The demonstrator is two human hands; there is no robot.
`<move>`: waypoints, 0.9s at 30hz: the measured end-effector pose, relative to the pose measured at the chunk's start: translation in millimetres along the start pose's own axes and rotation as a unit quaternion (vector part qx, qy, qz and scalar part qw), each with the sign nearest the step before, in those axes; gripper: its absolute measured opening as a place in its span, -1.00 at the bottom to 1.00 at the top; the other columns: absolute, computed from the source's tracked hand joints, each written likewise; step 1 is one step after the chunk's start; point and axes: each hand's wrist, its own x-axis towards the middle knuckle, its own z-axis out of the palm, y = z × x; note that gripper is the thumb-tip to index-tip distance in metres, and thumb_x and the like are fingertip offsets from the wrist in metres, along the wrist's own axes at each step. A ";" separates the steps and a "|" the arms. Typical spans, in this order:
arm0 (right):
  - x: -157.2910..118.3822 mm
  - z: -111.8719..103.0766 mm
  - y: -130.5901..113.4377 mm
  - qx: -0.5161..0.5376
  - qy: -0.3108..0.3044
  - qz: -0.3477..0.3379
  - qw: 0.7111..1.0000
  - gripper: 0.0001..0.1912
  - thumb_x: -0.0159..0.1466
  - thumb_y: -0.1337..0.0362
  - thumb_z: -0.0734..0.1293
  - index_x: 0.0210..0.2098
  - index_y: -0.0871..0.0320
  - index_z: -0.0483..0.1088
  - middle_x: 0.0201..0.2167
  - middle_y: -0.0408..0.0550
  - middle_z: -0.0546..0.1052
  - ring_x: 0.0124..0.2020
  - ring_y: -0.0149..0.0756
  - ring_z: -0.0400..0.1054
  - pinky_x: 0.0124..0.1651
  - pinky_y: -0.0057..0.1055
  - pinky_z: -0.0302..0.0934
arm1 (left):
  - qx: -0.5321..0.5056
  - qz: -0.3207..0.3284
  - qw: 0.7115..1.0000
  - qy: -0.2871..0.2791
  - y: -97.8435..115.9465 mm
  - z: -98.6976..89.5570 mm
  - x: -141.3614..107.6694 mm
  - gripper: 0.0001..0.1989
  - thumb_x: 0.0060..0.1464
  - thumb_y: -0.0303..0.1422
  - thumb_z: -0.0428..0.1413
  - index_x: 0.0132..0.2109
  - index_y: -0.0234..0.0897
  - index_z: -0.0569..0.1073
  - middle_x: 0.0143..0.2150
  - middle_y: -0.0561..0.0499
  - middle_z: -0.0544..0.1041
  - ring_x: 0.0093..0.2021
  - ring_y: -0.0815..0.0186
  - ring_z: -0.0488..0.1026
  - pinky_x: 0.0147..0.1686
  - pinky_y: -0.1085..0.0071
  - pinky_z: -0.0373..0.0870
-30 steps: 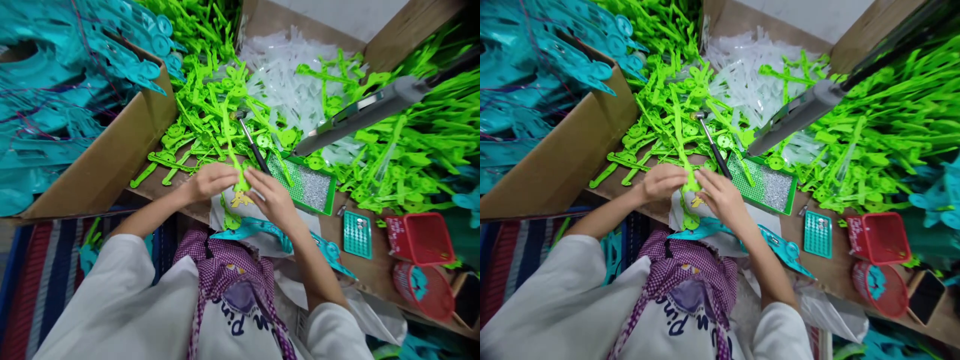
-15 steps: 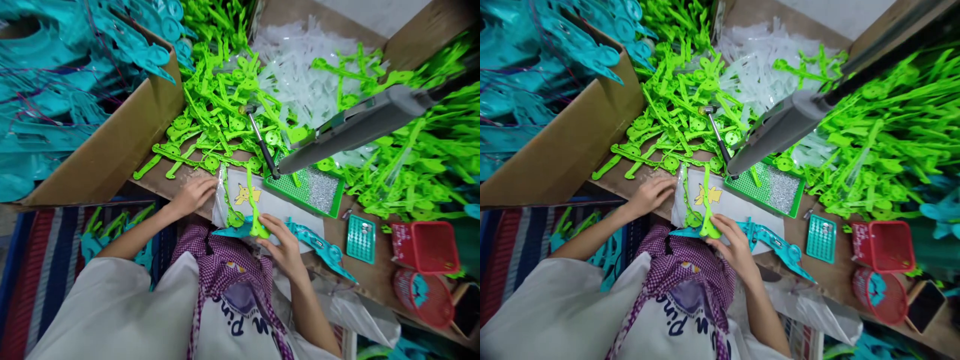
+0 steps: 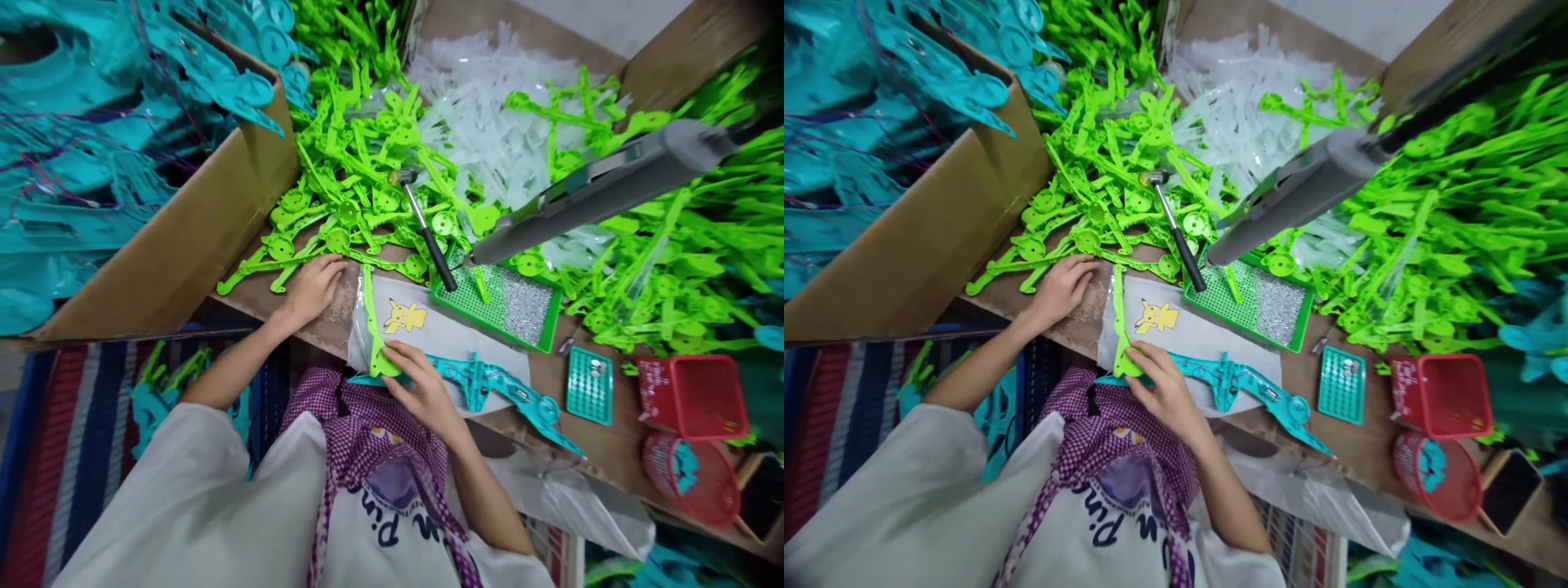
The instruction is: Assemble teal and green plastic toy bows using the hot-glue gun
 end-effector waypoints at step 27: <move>-4.6 17.3 17.9 -0.205 -0.029 -0.069 0.976 -0.55 0.42 0.30 0.23 0.28 0.03 0.33 0.25 0.02 0.47 0.32 -0.17 0.29 0.39 0.04 0.10 | -0.074 0.040 0.995 -0.059 20.5 24.1 1.7 -0.63 0.31 -0.23 0.05 0.14 -0.33 0.46 0.26 -0.23 0.46 0.27 0.09 0.41 0.27 0.05 0.35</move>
